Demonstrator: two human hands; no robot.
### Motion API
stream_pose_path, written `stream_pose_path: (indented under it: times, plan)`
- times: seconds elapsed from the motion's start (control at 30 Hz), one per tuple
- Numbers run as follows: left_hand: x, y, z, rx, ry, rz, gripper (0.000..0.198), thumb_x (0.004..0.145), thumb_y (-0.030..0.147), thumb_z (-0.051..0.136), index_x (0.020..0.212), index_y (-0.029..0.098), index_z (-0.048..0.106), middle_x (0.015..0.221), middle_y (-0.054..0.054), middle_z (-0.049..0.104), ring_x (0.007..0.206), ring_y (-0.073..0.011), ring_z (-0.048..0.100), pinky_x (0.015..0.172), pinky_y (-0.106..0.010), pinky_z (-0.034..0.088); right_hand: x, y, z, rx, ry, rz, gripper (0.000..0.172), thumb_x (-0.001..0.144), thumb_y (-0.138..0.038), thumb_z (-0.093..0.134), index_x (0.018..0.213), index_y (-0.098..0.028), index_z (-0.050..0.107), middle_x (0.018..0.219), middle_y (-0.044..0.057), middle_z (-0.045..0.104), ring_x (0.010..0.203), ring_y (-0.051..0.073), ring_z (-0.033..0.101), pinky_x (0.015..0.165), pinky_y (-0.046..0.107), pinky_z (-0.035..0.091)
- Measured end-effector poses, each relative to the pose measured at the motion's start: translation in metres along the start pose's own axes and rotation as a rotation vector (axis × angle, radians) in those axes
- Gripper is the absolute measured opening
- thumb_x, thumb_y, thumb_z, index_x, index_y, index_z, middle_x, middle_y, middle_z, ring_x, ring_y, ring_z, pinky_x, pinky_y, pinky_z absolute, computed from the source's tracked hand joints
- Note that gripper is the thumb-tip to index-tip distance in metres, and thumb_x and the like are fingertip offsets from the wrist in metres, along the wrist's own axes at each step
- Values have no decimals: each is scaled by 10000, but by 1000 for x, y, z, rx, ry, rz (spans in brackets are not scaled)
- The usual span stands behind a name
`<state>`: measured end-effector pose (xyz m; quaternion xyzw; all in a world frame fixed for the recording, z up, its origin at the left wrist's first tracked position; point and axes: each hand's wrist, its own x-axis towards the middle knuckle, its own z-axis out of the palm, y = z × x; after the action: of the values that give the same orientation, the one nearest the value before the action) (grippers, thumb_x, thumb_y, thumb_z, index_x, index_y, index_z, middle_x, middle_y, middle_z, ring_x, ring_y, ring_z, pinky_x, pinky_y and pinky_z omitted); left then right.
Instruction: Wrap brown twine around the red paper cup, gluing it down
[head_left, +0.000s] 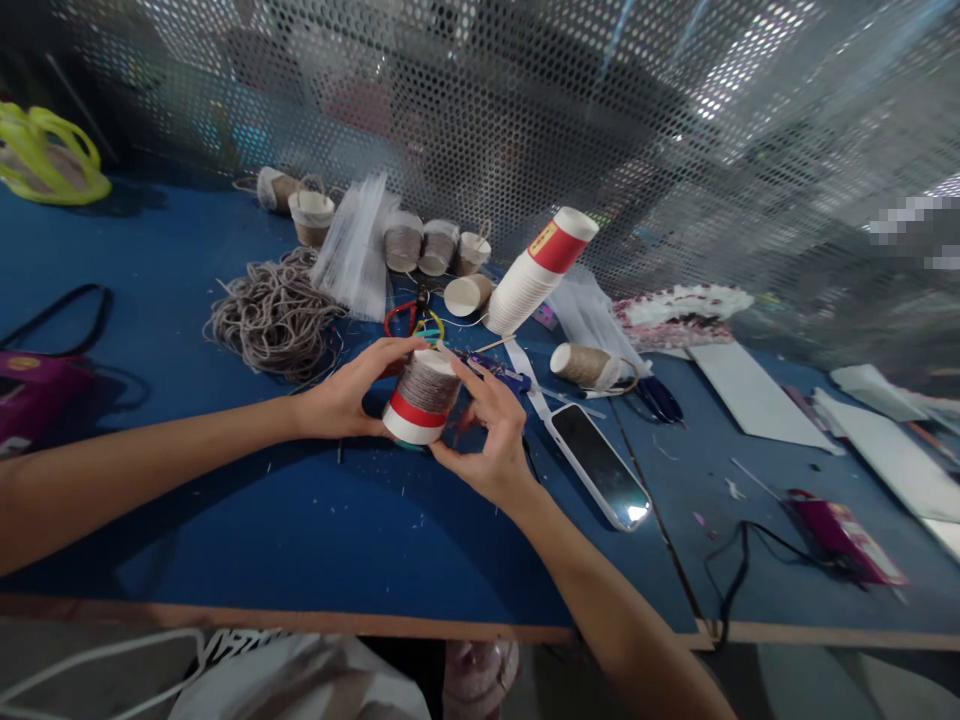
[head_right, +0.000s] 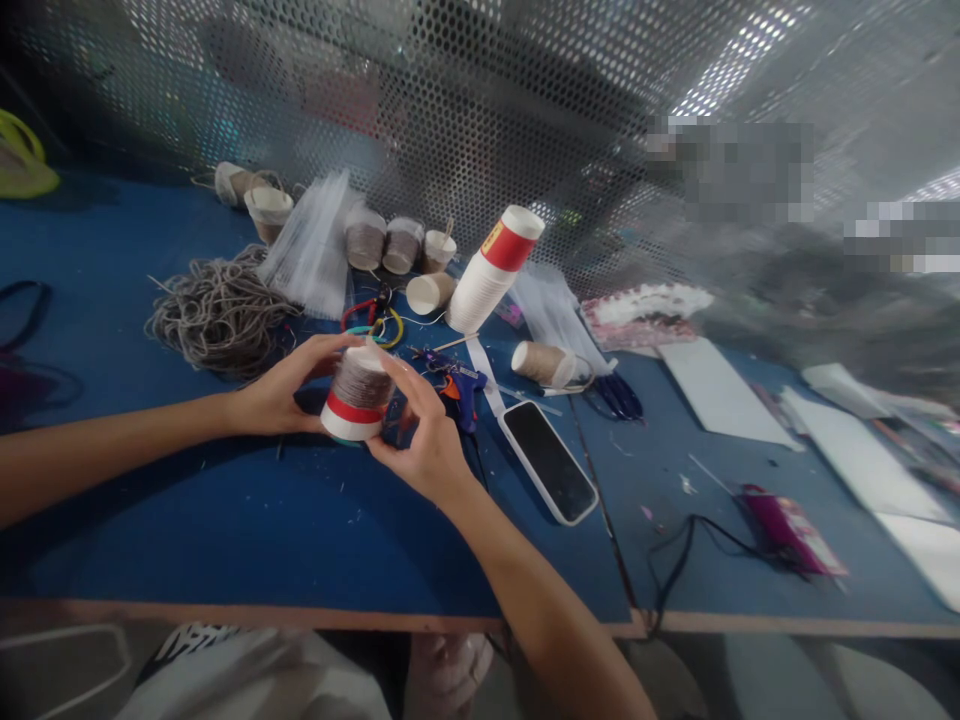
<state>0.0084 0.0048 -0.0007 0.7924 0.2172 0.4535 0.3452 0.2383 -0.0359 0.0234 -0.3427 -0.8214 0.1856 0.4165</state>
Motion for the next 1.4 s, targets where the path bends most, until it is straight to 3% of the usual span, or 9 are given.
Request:
stream_pose_path:
  times: [0.1,0.2,0.33,0.6,0.8,0.93,1.13,1.27,1.4]
  plan:
    - [-1,2,-1,11,-18,-45,847,708,316,849,1441,264,429,1414,-169,489,1313,-348,530,1042,-517,514,0,0,-1,12,23,9,927,713,-164,744,1490,-351,275,1512,158,453,585,121,599,487,358,580]
    - [-3,1,0,-50,-11,-69,835,687,339,864,1412,278,454,1407,-155,494,1295,-333,550,1035,-473,529,-1,3,-1,86,9,41,1014,666,-196,801,1491,-347,230,1557,174,376,611,114,598,474,332,577]
    - [-3,-2,1,-127,2,-98,900,647,357,889,1422,295,436,1448,-149,466,1325,-345,526,1077,-488,493,-5,7,0,197,-5,105,860,733,-192,753,1420,-357,263,1524,152,429,579,85,555,483,314,571]
    - [-1,-2,-1,46,-40,14,1041,603,395,912,1478,256,363,1440,-191,453,1362,-392,461,1098,-584,436,-7,4,4,147,43,95,876,746,-231,779,1435,-389,260,1492,119,455,519,64,491,468,301,511]
    - [-1,-4,-1,69,114,-97,937,617,430,897,1415,244,443,1388,-153,467,1299,-353,515,1070,-514,487,-1,12,-15,-144,162,119,819,659,-514,828,1305,-260,394,1307,146,474,792,181,593,606,354,559]
    - [0,-10,-1,19,256,-116,1002,614,415,904,1458,289,380,1403,-132,424,1267,-339,549,1076,-495,487,5,21,-28,-592,341,398,571,771,-664,643,1016,-174,483,1060,169,517,969,325,579,787,521,536]
    - [-2,-17,-1,51,248,-84,1004,631,397,898,1470,335,350,1403,-112,391,1268,-321,555,1069,-490,497,20,21,-24,-851,17,958,793,732,-716,646,1123,-46,482,1071,300,620,1094,453,603,876,539,498]
    - [-1,-21,1,44,265,-25,954,627,412,899,1428,330,386,1385,-111,396,1256,-309,565,1068,-477,500,29,19,-27,-838,-101,1108,883,745,-716,623,1204,19,456,1101,328,633,1109,439,630,869,472,501]
    - [0,-23,1,40,272,-6,952,617,420,903,1414,323,391,1390,-115,393,1264,-313,560,1081,-493,484,30,22,-37,-730,-106,1102,619,780,-596,605,1059,-44,574,972,254,678,971,412,682,753,428,503]
